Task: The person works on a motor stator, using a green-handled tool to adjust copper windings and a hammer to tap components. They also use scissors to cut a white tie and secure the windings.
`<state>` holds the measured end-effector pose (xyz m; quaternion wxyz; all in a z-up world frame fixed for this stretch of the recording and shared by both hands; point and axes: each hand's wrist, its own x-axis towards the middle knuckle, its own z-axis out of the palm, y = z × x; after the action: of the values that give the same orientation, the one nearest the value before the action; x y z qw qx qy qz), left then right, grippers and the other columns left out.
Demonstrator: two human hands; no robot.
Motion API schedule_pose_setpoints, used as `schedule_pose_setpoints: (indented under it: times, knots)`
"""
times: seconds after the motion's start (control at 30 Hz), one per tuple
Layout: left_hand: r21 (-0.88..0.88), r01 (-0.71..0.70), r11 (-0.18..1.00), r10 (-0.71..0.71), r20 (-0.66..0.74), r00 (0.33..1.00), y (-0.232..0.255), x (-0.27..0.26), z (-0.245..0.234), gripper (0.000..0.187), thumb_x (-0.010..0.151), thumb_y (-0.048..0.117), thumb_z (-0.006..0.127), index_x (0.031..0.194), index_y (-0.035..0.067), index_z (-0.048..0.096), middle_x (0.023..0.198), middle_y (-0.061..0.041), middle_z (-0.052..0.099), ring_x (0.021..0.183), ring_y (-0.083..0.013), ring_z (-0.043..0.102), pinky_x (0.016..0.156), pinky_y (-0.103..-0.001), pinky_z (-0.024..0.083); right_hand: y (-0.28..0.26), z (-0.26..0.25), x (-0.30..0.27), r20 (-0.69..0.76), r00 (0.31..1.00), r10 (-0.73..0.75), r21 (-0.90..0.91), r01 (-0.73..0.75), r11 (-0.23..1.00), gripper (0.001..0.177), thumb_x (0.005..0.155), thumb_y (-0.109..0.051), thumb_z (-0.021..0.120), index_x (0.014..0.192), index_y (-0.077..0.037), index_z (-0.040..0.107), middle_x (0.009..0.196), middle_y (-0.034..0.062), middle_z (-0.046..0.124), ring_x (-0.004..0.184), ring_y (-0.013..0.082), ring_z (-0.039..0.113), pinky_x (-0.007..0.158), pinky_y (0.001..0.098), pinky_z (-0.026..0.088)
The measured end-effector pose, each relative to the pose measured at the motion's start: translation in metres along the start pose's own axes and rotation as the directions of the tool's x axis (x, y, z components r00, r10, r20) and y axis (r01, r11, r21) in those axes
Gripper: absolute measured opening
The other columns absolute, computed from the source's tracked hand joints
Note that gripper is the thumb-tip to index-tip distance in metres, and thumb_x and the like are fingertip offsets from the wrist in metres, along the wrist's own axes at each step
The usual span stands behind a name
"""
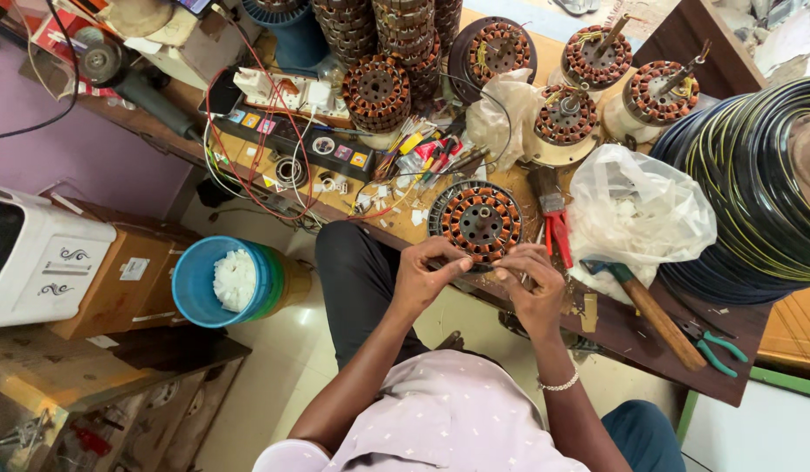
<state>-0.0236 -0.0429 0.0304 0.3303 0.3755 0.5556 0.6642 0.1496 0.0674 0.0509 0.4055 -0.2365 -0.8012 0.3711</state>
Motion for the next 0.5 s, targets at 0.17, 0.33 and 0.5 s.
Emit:
schedule_pose_setpoints:
  times: [0.17, 0.33, 0.5]
  knots:
    - [-0.046, 0.078, 0.996, -0.079, -0.019, 0.997, 0.001, -0.003, 0.001, 0.012, 0.089, 0.012, 0.077, 0.09, 0.0, 0.074, 0.079, 0.001, 0.068, 0.072, -0.003, 0.059, 0.065, -0.022, 0.047, 0.001, 0.002, 0.001, 0.08, 0.996, 0.036, 0.092, -0.043, 0.995, 0.015, 0.082, -0.001, 0.08, 0.096, -0.003, 0.077, 0.1, 0.0078, 0.076, 0.104, 0.02, 0.072, 0.104, 0.0358, 0.055]
    - [-0.108, 0.132, 0.985, -0.135, -0.026, 0.99, -0.002, -0.007, 0.007, 0.013, 0.089, 0.012, 0.075, 0.088, 0.001, 0.07, 0.074, 0.005, 0.064, 0.069, -0.002, 0.056, 0.063, -0.02, 0.044, 0.0, 0.009, -0.001, 0.029, 0.993, 0.116, 0.085, -0.118, 0.989, 0.018, 0.079, -0.001, 0.082, 0.096, -0.005, 0.078, 0.097, 0.0059, 0.072, 0.106, 0.0196, 0.073, 0.092, 0.0322, 0.057]
    - [-0.296, 0.082, 0.952, -0.134, -0.161, 0.978, -0.014, -0.007, 0.001, 0.013, 0.091, 0.014, 0.074, 0.09, 0.003, 0.068, 0.078, 0.005, 0.059, 0.072, -0.0041, 0.051, 0.068, -0.022, 0.039, 0.007, 0.004, -0.006, -0.114, 0.992, 0.056, 0.054, -0.05, 0.997, 0.017, 0.08, -0.005, 0.084, 0.097, -0.005, 0.079, 0.094, 0.0039, 0.068, 0.091, 0.0149, 0.065, 0.081, 0.0256, 0.052]
